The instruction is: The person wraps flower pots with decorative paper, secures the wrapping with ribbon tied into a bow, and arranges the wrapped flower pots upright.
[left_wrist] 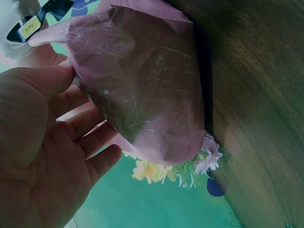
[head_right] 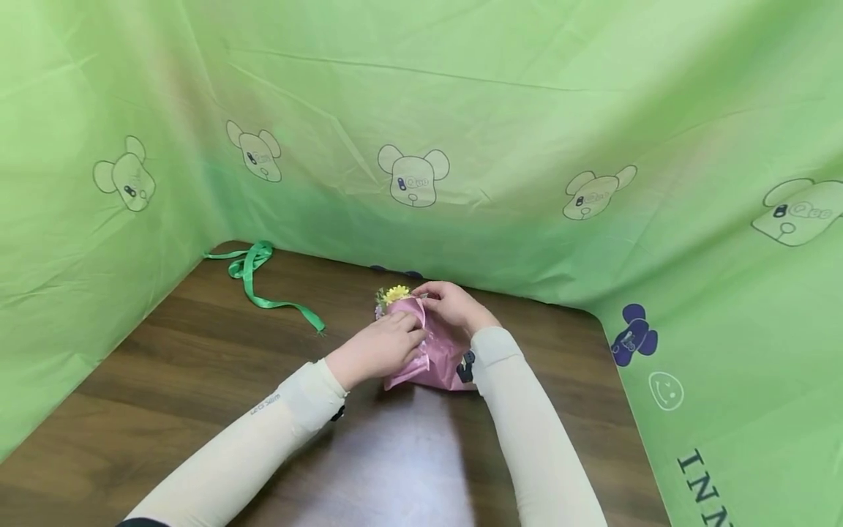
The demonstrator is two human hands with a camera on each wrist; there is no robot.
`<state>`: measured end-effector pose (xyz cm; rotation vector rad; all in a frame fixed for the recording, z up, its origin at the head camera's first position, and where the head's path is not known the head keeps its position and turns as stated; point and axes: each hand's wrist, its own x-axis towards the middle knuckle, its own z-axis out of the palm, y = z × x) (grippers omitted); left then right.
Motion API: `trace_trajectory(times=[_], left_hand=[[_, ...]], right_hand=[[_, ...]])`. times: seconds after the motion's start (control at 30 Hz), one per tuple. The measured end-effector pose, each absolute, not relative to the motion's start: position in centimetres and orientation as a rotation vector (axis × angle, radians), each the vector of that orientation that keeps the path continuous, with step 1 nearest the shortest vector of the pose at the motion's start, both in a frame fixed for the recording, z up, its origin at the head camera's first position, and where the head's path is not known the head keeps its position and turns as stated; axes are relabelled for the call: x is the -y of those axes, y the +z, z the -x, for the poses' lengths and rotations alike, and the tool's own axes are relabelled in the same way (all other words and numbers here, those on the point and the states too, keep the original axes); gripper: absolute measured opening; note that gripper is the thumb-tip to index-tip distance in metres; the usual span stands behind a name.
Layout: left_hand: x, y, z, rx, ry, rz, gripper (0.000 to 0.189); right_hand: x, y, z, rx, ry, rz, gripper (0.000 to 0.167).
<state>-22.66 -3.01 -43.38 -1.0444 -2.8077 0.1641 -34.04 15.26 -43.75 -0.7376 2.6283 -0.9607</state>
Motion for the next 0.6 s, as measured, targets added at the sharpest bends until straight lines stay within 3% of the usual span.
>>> trace_trajectory(times=[0.37,0.6], left_hand=[[2.82,-43.05,22.6,2.816,0.082,1.038,0.04],[2.96,-42.93,22.63,2.804,0.089,1.049,0.037]], right_hand=[[-15.22,-44.06,34.2,-2.592,-0.998,0.61,0.016],[-15.13,-44.39,34.01,-2.703,-0.889,0.645,0.02]])
